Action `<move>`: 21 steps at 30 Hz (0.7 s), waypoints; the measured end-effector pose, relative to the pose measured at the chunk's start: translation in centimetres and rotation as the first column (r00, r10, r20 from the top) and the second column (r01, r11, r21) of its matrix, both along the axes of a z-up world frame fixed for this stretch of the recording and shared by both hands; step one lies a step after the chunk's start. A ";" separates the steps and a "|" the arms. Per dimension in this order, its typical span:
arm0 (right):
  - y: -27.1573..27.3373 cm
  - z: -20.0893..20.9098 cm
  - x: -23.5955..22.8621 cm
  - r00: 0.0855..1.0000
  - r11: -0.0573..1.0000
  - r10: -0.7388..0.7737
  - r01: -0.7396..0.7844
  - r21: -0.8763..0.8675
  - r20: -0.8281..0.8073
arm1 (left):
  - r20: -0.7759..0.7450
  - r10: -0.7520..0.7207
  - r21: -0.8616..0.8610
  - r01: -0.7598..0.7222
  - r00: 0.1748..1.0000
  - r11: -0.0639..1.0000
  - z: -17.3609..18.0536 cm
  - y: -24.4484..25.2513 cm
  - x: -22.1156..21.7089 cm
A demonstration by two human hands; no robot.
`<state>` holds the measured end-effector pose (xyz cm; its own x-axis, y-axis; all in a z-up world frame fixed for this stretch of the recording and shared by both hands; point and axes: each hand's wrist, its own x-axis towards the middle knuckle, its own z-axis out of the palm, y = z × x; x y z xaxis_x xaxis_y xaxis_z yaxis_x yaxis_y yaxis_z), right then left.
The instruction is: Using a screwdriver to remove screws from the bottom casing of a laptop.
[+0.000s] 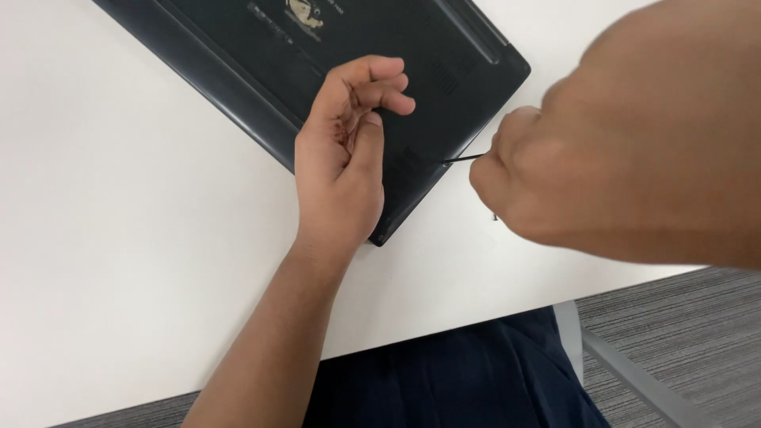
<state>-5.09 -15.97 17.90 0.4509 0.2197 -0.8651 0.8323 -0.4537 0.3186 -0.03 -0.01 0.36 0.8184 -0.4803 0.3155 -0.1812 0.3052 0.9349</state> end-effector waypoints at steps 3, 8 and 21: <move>-0.3 0.3 0.5 0.997 0.999 0.041 -0.041 -0.010 0.068 | -0.012 0.023 0.041 -0.023 1.000 0.999 0.2 -0.2 0.2; -2.5 -0.6 -0.8 0.924 0.941 0.221 -0.287 0.182 0.312 | 0.017 0.056 0.077 -0.058 0.998 0.995 0.4 -0.3 0.0; 4.0 4.4 2.3 0.886 0.909 -0.410 0.416 0.015 0.216 | 0.024 0.053 0.174 -0.057 0.998 0.983 2.0 -0.5 -0.5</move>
<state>-2.78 -11.96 22.29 0.6666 -0.0510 -0.7437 0.4841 -0.7290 0.4839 -0.55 -0.49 2.34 0.8397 -0.4839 0.2464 -0.2116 0.1263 0.9692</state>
